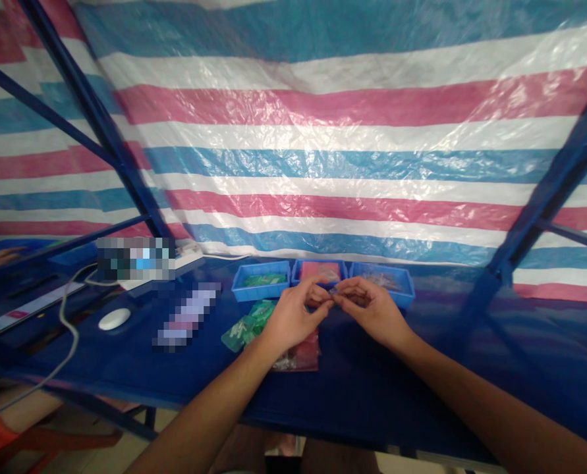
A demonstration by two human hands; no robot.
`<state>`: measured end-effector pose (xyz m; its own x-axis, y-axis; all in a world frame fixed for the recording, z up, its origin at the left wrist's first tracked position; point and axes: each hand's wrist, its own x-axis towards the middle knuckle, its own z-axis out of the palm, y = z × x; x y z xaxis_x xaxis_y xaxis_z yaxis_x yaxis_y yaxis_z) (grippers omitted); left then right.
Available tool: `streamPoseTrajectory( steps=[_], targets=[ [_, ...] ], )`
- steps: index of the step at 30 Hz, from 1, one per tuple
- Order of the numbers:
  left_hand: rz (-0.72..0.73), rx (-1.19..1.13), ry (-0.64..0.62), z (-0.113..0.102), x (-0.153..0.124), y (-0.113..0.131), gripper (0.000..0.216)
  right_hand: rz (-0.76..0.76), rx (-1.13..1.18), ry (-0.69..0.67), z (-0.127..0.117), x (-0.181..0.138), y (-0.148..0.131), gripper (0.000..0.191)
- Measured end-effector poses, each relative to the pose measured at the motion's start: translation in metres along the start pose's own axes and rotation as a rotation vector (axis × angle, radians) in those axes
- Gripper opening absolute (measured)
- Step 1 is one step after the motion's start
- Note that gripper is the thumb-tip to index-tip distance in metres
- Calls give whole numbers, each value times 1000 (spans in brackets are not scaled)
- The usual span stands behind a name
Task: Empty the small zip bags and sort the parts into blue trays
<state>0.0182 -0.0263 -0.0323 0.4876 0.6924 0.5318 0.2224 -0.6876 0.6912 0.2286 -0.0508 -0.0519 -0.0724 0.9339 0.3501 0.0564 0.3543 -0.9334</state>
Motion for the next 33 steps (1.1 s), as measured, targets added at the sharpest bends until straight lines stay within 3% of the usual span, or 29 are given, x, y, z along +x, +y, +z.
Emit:
streamPoseTrajectory(
  steps=[11,18,23,33],
  targets=[
    [-8,17,23,-3,1,-1,31,53,88,-15,-4,1,-1,34],
    [6,-18,111,-3,2,2,19,56,118,-16,-2,0,-4,36],
    [33,-32,81,-2,1,1,28,13,83,1,0,0,-5,35],
    [58,14,40,-2,0,7,41,3,-6,-93,3,-5,-5,29]
  ],
)
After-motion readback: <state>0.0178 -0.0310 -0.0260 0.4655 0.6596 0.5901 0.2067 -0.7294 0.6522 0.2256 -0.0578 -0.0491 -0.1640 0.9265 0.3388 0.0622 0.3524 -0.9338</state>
